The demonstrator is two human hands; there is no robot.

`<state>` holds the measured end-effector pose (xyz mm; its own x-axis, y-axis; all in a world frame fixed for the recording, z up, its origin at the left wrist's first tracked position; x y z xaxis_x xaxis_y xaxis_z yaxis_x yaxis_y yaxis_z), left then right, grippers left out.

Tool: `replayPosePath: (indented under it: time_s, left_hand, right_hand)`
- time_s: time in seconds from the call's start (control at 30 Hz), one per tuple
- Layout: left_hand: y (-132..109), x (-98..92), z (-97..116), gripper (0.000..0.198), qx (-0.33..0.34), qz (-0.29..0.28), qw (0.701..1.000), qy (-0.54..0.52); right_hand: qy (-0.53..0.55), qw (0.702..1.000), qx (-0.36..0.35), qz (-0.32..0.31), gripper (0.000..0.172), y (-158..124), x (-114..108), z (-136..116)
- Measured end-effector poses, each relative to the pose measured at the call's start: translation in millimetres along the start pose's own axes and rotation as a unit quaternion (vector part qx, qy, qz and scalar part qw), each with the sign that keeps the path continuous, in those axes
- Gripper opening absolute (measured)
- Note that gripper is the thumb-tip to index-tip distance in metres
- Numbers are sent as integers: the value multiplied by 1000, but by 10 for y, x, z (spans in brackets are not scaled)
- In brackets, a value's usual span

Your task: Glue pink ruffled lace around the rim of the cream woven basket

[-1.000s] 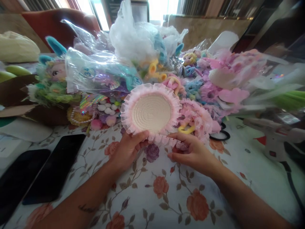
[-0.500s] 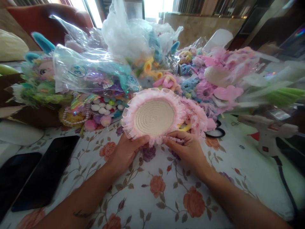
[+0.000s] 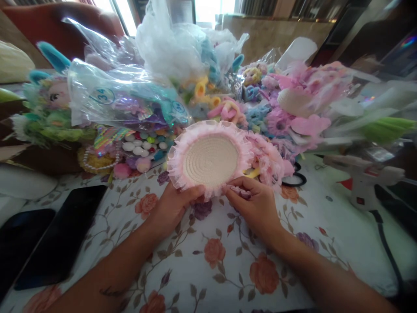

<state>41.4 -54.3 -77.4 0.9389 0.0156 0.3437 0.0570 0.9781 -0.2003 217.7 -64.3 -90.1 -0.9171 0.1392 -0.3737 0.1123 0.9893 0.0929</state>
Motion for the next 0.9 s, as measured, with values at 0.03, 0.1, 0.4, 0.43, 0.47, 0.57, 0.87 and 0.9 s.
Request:
replayPosePath:
  time_s: [0.03,0.1,0.4,0.43,0.47,0.57,0.87,0.9]
  left_hand:
    - [2,-20,-21,11,-6,-5,1000,0]
    - [8,-65,-67,10,-12,-11,1000,-2]
    - [33,-173,-147,15,-5,23,997,-72]
    - [33,-172,-141,16,-7,27,997,-74]
    - [32,-169,-136,17,-10,31,997,-74]
    - [31,-148,-120,15,-17,37,996,-78]
    - [26,-113,-116,18,-30,-1,993,-115]
    - [27,-114,-113,19,-34,-4,993,-116]
  right_hand:
    - [3,1000,-1,2,13,0,2,-3]
    - [12,1000,3,-2,13,0,3,-9]
    - [29,998,-35,-48,13,-11,-26,-5]
    - [12,996,-71,-43,11,-19,-27,-16]
    - [-10,993,-116,-35,10,-29,-26,-30]
    - [-72,963,-258,-18,9,-80,-5,-62]
    - [-164,898,-390,-122,24,-203,126,21]
    - [-167,894,-392,-136,23,-203,138,27]
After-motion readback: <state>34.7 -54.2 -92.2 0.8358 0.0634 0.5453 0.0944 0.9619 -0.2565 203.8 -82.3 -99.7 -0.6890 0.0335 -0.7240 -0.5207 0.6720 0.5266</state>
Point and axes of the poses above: each hand's wrist, its own y-axis towards the middle knuckle, its own x-axis out of the palm, z = x × y, the point moved 1 cm from there along y, towards the middle knuckle, and after that the axes turned 5 degrees about x, right-handed, at the moved point
